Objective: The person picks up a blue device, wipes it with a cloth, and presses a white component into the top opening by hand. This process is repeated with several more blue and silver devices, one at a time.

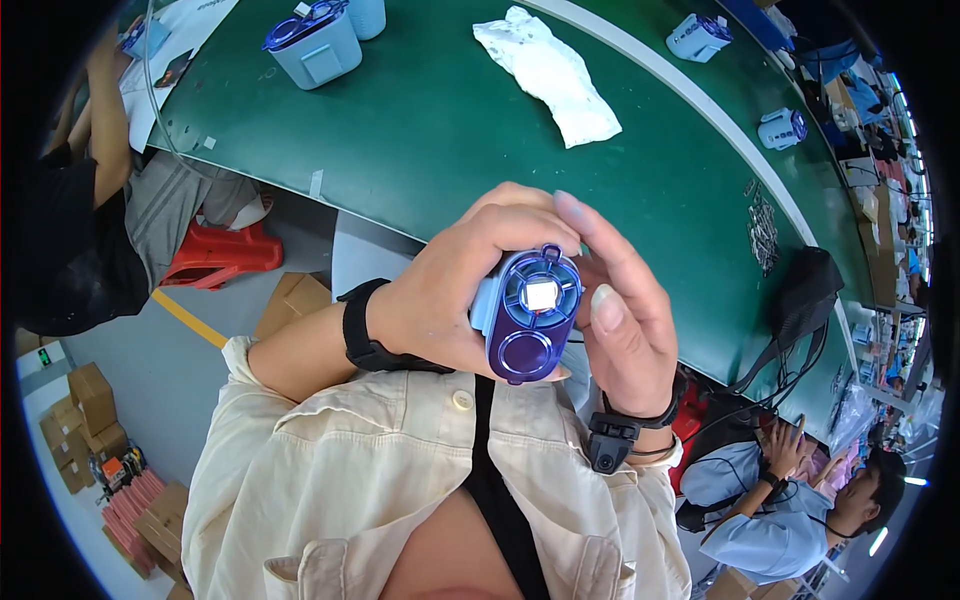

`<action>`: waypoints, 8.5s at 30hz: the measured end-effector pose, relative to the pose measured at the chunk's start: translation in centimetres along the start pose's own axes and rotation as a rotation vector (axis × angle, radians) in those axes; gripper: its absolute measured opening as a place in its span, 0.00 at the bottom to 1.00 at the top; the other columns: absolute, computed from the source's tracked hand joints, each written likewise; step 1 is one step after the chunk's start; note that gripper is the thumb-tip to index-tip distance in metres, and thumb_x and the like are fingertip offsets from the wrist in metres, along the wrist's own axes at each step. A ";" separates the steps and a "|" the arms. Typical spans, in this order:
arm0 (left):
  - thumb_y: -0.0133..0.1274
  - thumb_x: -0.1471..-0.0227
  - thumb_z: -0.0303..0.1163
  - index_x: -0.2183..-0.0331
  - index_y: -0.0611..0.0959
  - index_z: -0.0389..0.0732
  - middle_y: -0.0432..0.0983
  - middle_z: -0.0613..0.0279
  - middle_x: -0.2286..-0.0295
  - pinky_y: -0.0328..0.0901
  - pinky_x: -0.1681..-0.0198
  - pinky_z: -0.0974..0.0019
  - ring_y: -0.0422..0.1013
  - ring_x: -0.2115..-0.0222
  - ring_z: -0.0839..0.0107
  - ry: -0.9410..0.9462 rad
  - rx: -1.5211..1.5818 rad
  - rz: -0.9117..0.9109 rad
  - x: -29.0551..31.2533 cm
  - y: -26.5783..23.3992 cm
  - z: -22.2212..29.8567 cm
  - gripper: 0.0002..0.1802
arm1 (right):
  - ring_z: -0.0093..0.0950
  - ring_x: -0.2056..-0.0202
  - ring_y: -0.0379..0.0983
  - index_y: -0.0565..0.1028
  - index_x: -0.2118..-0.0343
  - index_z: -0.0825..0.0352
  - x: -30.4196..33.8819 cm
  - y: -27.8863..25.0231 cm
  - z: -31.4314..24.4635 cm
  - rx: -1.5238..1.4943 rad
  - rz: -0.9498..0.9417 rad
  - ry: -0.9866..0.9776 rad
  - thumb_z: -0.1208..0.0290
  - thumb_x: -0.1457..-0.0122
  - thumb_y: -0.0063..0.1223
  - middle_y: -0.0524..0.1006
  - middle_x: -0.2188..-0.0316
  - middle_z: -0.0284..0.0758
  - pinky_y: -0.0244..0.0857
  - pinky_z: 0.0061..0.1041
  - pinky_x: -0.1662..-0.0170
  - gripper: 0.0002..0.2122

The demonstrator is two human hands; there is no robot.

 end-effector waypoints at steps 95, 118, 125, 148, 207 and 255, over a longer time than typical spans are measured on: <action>0.70 0.74 0.30 0.55 0.70 0.36 0.70 0.54 0.61 0.65 0.58 0.57 0.68 0.60 0.52 -0.040 -0.281 -0.057 -0.6 0.6 1.4 0.41 | 0.27 0.77 0.67 0.80 0.70 0.70 -1.0 0.1 -6.0 1.158 -0.071 -0.596 0.78 0.63 0.66 0.72 0.75 0.35 0.57 0.23 0.75 0.13; 0.73 0.75 0.33 0.54 0.68 0.39 0.71 0.55 0.59 0.66 0.56 0.60 0.69 0.58 0.57 -0.068 -0.194 -0.022 -0.6 0.8 0.7 0.44 | 0.27 0.73 0.69 0.82 0.62 0.68 0.2 0.0 -4.7 1.280 -0.073 -0.624 0.73 0.58 0.65 0.73 0.69 0.37 0.63 0.24 0.71 0.17; 0.73 0.75 0.33 0.53 0.67 0.38 0.71 0.53 0.60 0.66 0.56 0.59 0.70 0.60 0.56 -0.164 -0.107 -0.063 -1.0 0.8 0.4 0.46 | 0.28 0.69 0.70 0.80 0.57 0.67 0.0 -1.6 -4.3 1.113 -0.137 -0.518 0.70 0.55 0.66 0.72 0.65 0.38 0.66 0.23 0.68 0.19; 0.69 0.65 0.30 0.46 0.59 0.35 0.56 0.46 0.49 0.59 0.46 0.56 0.58 0.48 0.51 -0.030 -0.551 0.140 -8.5 -0.4 -4.8 0.48 | 0.48 0.61 0.75 0.62 0.44 0.71 -17.9 -25.9 -7.5 1.457 0.953 -0.139 0.61 0.50 0.62 0.77 0.60 0.51 0.69 0.37 0.56 0.33; 0.70 0.66 0.28 0.49 0.64 0.33 0.67 0.45 0.54 0.63 0.50 0.57 0.68 0.54 0.54 -0.153 -0.414 -0.025 -0.8 2.2 2.2 0.44 | 0.28 0.81 0.71 0.78 0.70 0.72 2.5 1.5 -6.0 1.183 0.452 -0.565 0.83 0.58 0.66 0.76 0.76 0.39 0.62 0.21 0.81 0.10; 0.70 0.61 0.35 0.48 0.64 0.40 0.65 0.51 0.53 0.63 0.50 0.51 0.67 0.52 0.51 0.231 -0.182 0.034 0.0 2.6 -0.2 0.42 | 0.37 0.39 0.53 0.60 0.45 0.65 1.5 0.3 -1.2 0.269 0.031 -0.282 0.75 0.59 0.70 0.55 0.42 0.49 0.52 0.34 0.40 0.38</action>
Point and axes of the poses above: each hand's wrist, its own x-axis away from the middle knuckle, its own y-axis out of the palm, z = x × y, the point moved 3 cm from there along -x, towards the middle knuckle
